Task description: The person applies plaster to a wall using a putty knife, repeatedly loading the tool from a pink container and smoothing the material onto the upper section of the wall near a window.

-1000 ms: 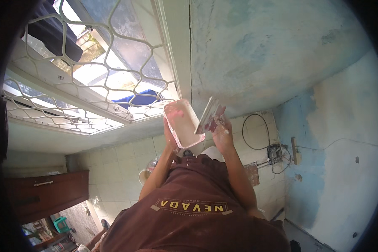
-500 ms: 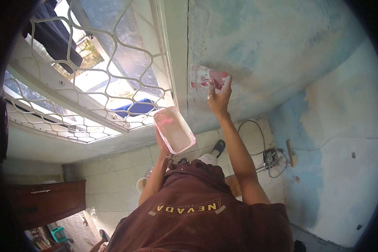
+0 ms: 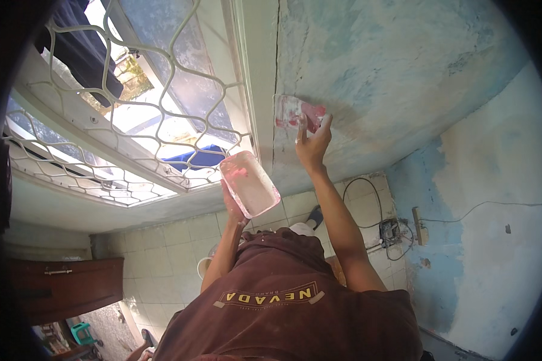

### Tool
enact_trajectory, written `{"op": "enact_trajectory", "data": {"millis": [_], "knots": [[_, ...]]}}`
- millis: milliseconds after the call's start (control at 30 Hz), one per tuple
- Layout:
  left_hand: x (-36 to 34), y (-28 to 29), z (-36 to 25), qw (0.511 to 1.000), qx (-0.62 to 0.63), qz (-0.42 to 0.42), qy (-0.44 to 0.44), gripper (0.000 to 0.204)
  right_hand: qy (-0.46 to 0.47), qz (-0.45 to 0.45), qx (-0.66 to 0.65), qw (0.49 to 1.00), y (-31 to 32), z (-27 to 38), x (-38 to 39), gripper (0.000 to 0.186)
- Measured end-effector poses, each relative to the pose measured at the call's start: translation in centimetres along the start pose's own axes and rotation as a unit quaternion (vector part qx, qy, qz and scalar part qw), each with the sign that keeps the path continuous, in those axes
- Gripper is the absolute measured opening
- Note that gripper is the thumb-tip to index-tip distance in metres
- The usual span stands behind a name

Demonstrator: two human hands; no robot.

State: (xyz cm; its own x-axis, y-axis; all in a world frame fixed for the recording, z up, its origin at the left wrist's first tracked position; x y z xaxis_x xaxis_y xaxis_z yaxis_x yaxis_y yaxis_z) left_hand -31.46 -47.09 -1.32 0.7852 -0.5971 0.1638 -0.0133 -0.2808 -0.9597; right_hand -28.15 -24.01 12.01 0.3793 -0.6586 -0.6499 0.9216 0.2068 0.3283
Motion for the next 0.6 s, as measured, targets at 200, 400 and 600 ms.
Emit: {"op": "enact_trajectory", "data": {"millis": [200, 400, 600], "knots": [[0.0, -0.4, 0.0, 1.000, -0.007, 0.002, 0.002, 0.069, -0.010, -0.010, 0.002, 1.000, 0.4, 0.3, 0.5, 0.031], [0.3, 0.1, -0.4, 1.000, -0.004, -0.012, -0.004, 0.069, -0.059, -0.028, -0.093, 0.994, 1.3, -2.7, 1.0, 0.033], [0.6, -0.2, -0.4, 1.000, 0.007, -0.002, 0.008, 0.069, -0.006, -0.003, -0.119, 0.993, 1.0, -2.5, 0.8, 0.034]]}}
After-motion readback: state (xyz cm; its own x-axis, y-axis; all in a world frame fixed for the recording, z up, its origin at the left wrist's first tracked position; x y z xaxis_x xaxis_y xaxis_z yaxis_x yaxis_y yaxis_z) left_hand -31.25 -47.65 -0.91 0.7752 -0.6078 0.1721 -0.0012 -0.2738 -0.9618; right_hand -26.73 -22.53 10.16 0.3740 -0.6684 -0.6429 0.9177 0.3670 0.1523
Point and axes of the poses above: each hand's wrist, its own x-axis away from the middle knuckle, its own y-axis out of the back of the hand, z = x × y, the point moved 1 cm from there along -x, towards the middle knuckle, and after that the axes turned 12 degrees about x, right-handed, at the moved point
